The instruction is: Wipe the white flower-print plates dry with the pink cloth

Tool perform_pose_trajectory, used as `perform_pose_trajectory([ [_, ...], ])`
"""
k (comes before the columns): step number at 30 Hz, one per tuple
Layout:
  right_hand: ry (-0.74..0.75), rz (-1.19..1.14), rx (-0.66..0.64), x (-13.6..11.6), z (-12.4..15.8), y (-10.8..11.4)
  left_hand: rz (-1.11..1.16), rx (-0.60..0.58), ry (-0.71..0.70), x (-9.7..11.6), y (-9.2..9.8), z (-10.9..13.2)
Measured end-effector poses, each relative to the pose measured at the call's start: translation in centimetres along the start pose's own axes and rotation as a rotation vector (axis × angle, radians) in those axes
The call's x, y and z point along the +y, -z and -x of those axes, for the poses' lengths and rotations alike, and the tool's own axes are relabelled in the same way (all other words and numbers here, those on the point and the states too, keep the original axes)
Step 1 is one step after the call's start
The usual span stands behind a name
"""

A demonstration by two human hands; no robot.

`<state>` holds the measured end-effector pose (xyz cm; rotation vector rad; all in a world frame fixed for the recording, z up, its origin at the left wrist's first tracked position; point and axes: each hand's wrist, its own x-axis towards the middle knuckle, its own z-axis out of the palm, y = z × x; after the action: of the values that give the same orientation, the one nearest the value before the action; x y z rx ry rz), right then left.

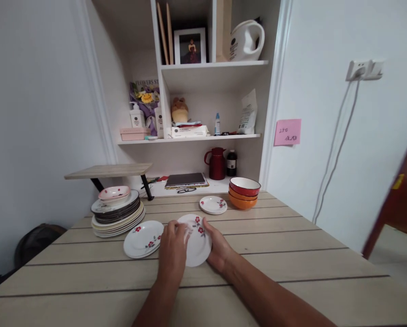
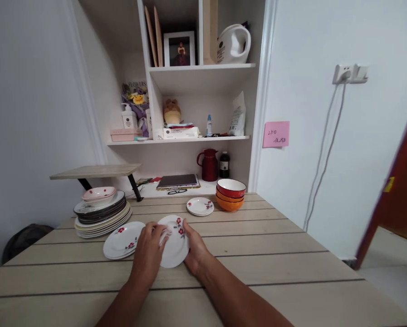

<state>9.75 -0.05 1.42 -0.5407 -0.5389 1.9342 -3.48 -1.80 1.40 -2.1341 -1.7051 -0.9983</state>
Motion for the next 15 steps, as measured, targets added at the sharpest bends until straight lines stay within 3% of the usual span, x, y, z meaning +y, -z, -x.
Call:
perform_pose_trajectory([
  [3, -0.025, -0.003, -0.008, 0.1, 0.2, -0.1, 0.034, 0.007, -0.104, 1.0, -0.5, 0.1],
  [6, -0.064, -0.028, -0.023, -0.3, 0.1, 0.4, 0.058, -0.094, -0.306, 2.3, -1.2, 0.6],
  [8, -0.066, -0.052, -0.012, -0.8, -0.1, 0.8, 0.053, -0.146, -0.351, 2.9, -1.5, 0.9],
  [12, 0.065, -0.091, -0.011, -2.6, -0.3, 1.5, 0.027, -0.179, -0.310, 2.6, -1.5, 0.9],
  [15, 0.132, -0.108, -0.001, -3.5, -0.3, 1.9, 0.011, -0.153, -0.171, 1.5, -1.3, 0.5],
])
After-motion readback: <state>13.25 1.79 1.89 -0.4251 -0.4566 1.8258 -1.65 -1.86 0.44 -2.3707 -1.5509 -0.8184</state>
